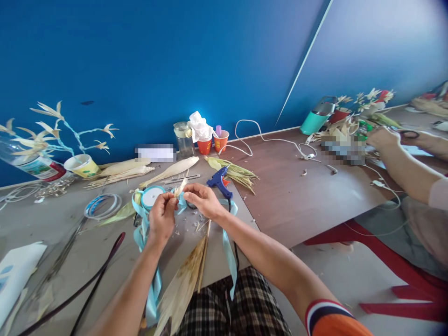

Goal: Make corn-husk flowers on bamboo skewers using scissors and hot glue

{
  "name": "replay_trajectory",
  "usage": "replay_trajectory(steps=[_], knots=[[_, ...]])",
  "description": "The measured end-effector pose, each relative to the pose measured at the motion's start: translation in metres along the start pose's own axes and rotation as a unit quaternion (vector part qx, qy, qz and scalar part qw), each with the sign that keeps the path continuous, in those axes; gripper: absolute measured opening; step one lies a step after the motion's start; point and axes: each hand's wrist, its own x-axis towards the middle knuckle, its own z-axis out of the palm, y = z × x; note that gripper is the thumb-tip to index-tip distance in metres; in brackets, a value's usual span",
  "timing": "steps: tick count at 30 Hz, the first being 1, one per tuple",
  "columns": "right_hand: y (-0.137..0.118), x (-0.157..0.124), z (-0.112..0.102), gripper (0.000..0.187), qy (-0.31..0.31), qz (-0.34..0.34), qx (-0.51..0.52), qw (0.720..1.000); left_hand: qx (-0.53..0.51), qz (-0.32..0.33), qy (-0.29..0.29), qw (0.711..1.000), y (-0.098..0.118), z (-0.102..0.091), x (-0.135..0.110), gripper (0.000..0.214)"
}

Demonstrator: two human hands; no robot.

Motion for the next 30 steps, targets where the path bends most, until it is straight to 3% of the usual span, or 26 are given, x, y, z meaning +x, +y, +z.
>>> replay_trajectory(steps=[4, 15, 20, 23, 26, 30], knots=[[-0.003, 0.002, 0.000, 0.027, 0.011, 0.009, 0.050, 0.999, 0.018, 0.025, -0.025, 0.999, 0.003, 0.004, -0.004, 0.018], [-0.013, 0.003, -0.003, 0.017, 0.032, 0.068, 0.094, 0.993, -0.056, 0.004, -0.098, 0.994, 0.006, 0.002, 0.000, 0.029], [-0.006, 0.006, -0.008, 0.019, 0.037, 0.120, 0.141, 0.982, -0.037, -0.016, -0.153, 0.987, 0.007, 0.001, 0.002, 0.026], [-0.003, 0.007, -0.012, 0.023, 0.011, 0.167, 0.194, 0.967, -0.050, -0.020, -0.175, 0.983, 0.008, 0.003, 0.000, 0.026], [-0.004, 0.008, -0.015, 0.026, 0.008, 0.176, 0.237, 0.955, -0.061, -0.023, -0.170, 0.983, 0.010, 0.004, -0.001, 0.027], [-0.006, 0.008, -0.017, 0.022, 0.035, 0.140, 0.241, 0.960, -0.067, -0.029, -0.115, 0.991, 0.009, 0.002, 0.001, 0.031]])
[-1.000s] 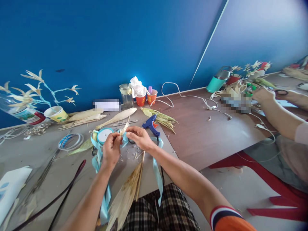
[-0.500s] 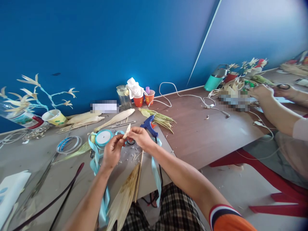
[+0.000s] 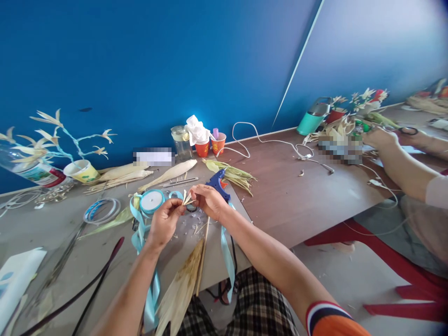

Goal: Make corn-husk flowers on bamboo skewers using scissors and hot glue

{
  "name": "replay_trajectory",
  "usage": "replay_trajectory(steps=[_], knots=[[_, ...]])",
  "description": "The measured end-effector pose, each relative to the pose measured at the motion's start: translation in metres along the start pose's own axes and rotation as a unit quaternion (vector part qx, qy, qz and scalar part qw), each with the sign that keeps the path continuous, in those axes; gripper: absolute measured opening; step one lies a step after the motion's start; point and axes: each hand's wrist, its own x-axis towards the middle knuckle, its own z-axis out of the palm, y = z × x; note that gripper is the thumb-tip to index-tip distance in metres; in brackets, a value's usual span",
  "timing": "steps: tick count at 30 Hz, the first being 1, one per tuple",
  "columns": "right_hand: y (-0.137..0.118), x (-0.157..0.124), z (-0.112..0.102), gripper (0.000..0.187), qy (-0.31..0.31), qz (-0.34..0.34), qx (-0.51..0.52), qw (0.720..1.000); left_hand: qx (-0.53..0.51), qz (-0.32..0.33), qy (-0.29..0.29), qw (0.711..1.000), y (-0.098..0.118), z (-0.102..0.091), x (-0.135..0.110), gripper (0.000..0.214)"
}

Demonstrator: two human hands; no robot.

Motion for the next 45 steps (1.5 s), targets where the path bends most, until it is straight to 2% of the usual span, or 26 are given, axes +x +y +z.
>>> replay_trajectory(steps=[3, 10, 19, 22, 25, 28, 32, 34, 37, 41, 45], knots=[[0.001, 0.001, -0.001, 0.019, 0.007, -0.005, -0.012, 1.000, -0.005, -0.004, 0.042, 0.999, -0.002, -0.003, 0.001, 0.032], [-0.002, 0.002, -0.006, 0.018, 0.025, -0.009, -0.028, 0.999, -0.031, -0.015, 0.098, 0.995, -0.006, -0.007, 0.004, 0.030], [-0.015, 0.004, -0.018, 0.019, 0.060, -0.069, -0.019, 0.996, -0.016, 0.022, 0.095, 0.995, 0.000, -0.009, 0.002, 0.022], [-0.014, 0.006, -0.020, 0.019, 0.085, -0.098, -0.057, 0.990, -0.019, 0.037, 0.113, 0.993, -0.003, -0.009, 0.002, 0.022], [-0.011, 0.008, -0.022, 0.019, 0.129, -0.144, -0.154, 0.969, -0.024, 0.046, 0.135, 0.989, -0.008, -0.009, 0.003, 0.020], [-0.003, 0.008, -0.023, 0.018, 0.129, -0.189, -0.322, 0.919, -0.048, 0.040, 0.151, 0.987, -0.015, -0.009, 0.004, 0.018], [0.010, 0.005, -0.019, 0.015, 0.054, -0.242, -0.563, 0.788, -0.087, 0.019, 0.164, 0.982, -0.022, -0.009, 0.006, 0.018], [0.015, 0.003, -0.016, 0.013, 0.032, -0.230, -0.645, 0.728, -0.101, 0.011, 0.172, 0.980, -0.024, -0.009, 0.008, 0.020], [0.020, 0.002, -0.013, 0.013, 0.023, -0.199, -0.726, 0.658, -0.109, 0.005, 0.175, 0.979, -0.022, -0.009, 0.007, 0.021], [0.021, 0.002, -0.012, 0.021, 0.033, -0.173, -0.781, 0.599, -0.085, 0.023, 0.141, 0.986, -0.013, -0.009, 0.004, 0.019], [0.022, 0.001, -0.010, 0.023, 0.040, -0.159, -0.804, 0.571, -0.048, 0.045, 0.125, 0.990, -0.003, -0.010, 0.002, 0.022]])
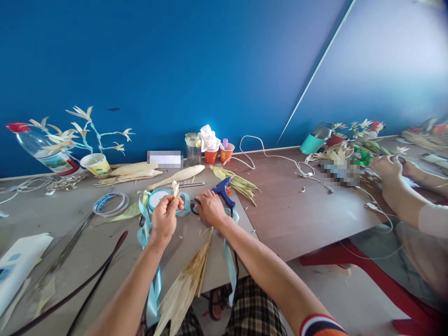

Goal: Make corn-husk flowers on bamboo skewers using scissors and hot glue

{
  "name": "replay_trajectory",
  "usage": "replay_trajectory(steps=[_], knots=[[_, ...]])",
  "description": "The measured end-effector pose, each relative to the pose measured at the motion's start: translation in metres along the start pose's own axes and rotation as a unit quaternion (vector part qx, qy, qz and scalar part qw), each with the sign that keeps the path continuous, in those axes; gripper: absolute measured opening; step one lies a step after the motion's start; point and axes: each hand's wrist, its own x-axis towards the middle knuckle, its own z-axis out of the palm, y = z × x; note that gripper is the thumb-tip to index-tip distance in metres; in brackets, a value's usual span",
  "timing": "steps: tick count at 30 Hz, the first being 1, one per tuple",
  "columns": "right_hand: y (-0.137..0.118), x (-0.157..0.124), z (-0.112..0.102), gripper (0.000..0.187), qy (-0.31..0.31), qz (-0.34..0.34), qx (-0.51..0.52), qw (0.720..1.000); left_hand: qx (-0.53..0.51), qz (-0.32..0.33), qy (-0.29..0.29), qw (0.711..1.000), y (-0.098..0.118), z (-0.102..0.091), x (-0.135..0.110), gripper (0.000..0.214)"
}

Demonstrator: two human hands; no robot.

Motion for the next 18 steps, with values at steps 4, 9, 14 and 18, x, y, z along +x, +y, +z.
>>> replay_trajectory(steps=[4, 9, 14, 18], knots=[[0.000, 0.000, 0.001, 0.021, -0.002, -0.002, -0.008, 1.000, 0.010, 0.007, 0.003, 1.000, 0.001, 0.000, 0.000, 0.023], [0.000, -0.001, 0.001, 0.020, 0.004, -0.010, 0.007, 1.000, 0.004, 0.006, 0.028, 1.000, -0.005, -0.001, 0.000, 0.023], [0.003, 0.001, -0.003, 0.023, 0.068, 0.020, 0.070, 0.995, -0.014, -0.012, 0.065, 0.998, -0.013, -0.003, 0.004, 0.019], [0.015, 0.003, -0.008, 0.026, 0.128, 0.049, 0.153, 0.979, -0.038, -0.032, 0.097, 0.994, -0.019, -0.005, 0.006, 0.016]])
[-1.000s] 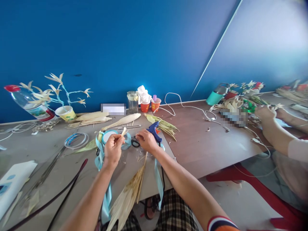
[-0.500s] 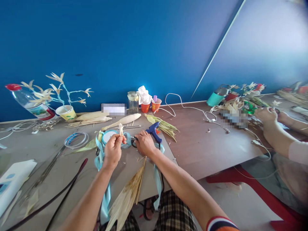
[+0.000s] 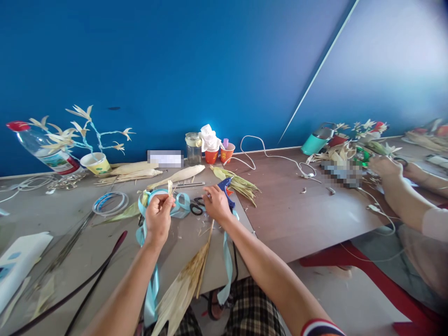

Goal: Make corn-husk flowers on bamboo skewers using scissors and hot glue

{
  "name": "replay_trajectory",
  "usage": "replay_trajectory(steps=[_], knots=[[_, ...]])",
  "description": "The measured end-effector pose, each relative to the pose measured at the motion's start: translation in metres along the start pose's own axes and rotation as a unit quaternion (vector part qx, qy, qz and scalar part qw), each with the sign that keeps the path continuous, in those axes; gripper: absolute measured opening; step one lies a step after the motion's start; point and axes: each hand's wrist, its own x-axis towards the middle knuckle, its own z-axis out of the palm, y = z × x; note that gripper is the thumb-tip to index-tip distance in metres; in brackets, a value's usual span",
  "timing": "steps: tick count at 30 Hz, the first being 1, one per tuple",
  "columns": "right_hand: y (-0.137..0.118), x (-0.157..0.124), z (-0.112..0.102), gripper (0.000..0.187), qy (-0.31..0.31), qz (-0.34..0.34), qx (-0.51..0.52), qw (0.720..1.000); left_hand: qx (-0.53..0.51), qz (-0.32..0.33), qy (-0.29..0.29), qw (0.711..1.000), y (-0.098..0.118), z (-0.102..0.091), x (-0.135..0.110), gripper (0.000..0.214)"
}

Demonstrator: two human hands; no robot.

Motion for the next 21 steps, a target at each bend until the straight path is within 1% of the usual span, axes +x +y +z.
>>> replay_trajectory(steps=[4, 6, 12, 16, 21], knots=[[0.0089, 0.0043, -0.0077, 0.026, 0.044, 0.030, 0.047, 0.998, -0.042, -0.016, 0.024, 0.999, -0.0010, -0.0002, 0.0024, 0.018], [0.0100, 0.0050, -0.0095, 0.026, 0.051, 0.040, 0.052, 0.997, -0.064, -0.018, 0.030, 0.997, -0.0005, 0.0002, 0.0036, 0.020], [0.0074, 0.0029, -0.0059, 0.026, 0.049, 0.026, 0.074, 0.996, -0.082, -0.019, 0.034, 0.996, -0.0024, -0.0010, 0.0064, 0.022], [0.0076, 0.0018, -0.0045, 0.025, 0.051, 0.033, 0.077, 0.995, -0.079, -0.016, 0.022, 0.996, -0.0043, -0.0022, 0.0066, 0.020], [0.0063, 0.0006, -0.0043, 0.026, 0.034, 0.014, 0.086, 0.996, -0.076, -0.009, 0.012, 0.997, -0.0032, -0.0016, 0.0056, 0.021]])
